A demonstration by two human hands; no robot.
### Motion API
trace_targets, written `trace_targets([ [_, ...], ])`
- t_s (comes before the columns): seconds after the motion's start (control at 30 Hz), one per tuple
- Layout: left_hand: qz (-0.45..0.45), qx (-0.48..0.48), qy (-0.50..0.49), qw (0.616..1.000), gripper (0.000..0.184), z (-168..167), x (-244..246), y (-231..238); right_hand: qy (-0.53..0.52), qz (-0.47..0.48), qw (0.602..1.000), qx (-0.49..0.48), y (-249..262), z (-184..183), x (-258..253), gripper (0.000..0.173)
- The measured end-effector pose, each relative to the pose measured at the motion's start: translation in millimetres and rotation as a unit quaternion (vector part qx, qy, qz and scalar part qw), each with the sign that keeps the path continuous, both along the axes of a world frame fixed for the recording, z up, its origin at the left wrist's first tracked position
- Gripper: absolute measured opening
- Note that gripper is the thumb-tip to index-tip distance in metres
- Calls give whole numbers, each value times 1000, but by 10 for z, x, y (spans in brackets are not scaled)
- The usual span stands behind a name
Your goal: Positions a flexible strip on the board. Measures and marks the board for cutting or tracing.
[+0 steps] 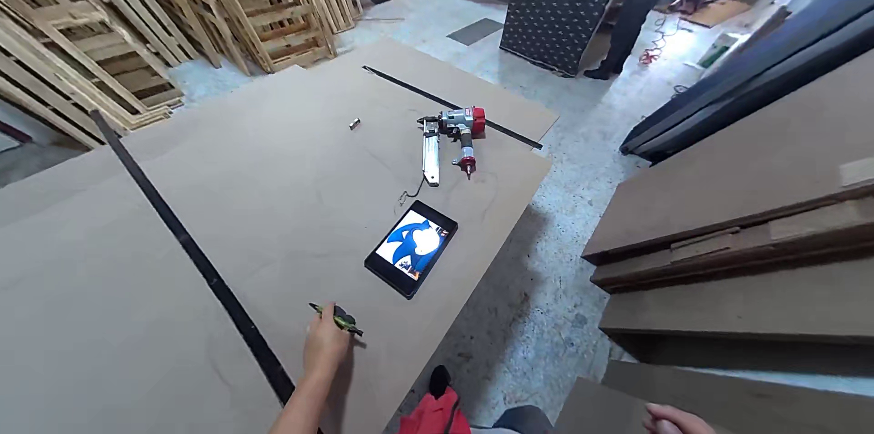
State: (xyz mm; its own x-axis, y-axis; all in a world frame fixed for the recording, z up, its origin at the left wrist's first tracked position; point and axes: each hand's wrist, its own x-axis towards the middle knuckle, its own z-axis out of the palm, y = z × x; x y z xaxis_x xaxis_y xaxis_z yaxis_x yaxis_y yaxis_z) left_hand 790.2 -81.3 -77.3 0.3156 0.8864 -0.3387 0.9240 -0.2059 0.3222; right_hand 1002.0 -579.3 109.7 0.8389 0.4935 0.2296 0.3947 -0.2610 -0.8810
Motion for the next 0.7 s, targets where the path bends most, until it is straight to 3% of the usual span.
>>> trace_targets([
  [0.1, 40, -50, -127, 990, 73, 244, 232, -159, 60, 61, 996, -6, 384, -165, 427, 22],
  [0.2, 107, -125, -274, 947, 67, 624, 593, -584, 220, 130, 967, -16, 846, -346, 798, 29],
  [0.23, 110, -149, -327, 927, 64, 816, 724, -779, 288, 162, 944, -14, 994, -412, 929, 41],
  [0.3, 45, -209, -449, 868, 62, 1269, 956, -1148, 400, 251, 881, 4, 1284, -525, 1232, 83],
  [0.37, -18, -229, -527, 818, 66, 1600, 1091, -1449, 477, 361, 801, 43, 1499, -499, 1512, 101],
  [0.4, -29, -202, -529, 824, 60, 1689, 1120, -1537, 498, 414, 759, 61, 1591, -439, 1647, 98],
  [0.47, -14, -103, -476, 873, 44, 1731, 1098, -1619, 531, 499, 681, 73, 1762, -341, 1912, 73],
  [0.53, 40, -32, -396, 917, 37, 1612, 981, -1711, 541, 548, 637, 40, 1914, -357, 2128, 55],
  [0.6, 116, -23, -331, 936, 32, 1474, 859, -1985, 538, 573, 618, -10, 1963, -417, 2236, 58],
  [0.7, 244, -98, -290, 920, 28, 1312, 823, -2394, 517, 632, 577, -30, 1990, -440, 2349, 75],
])
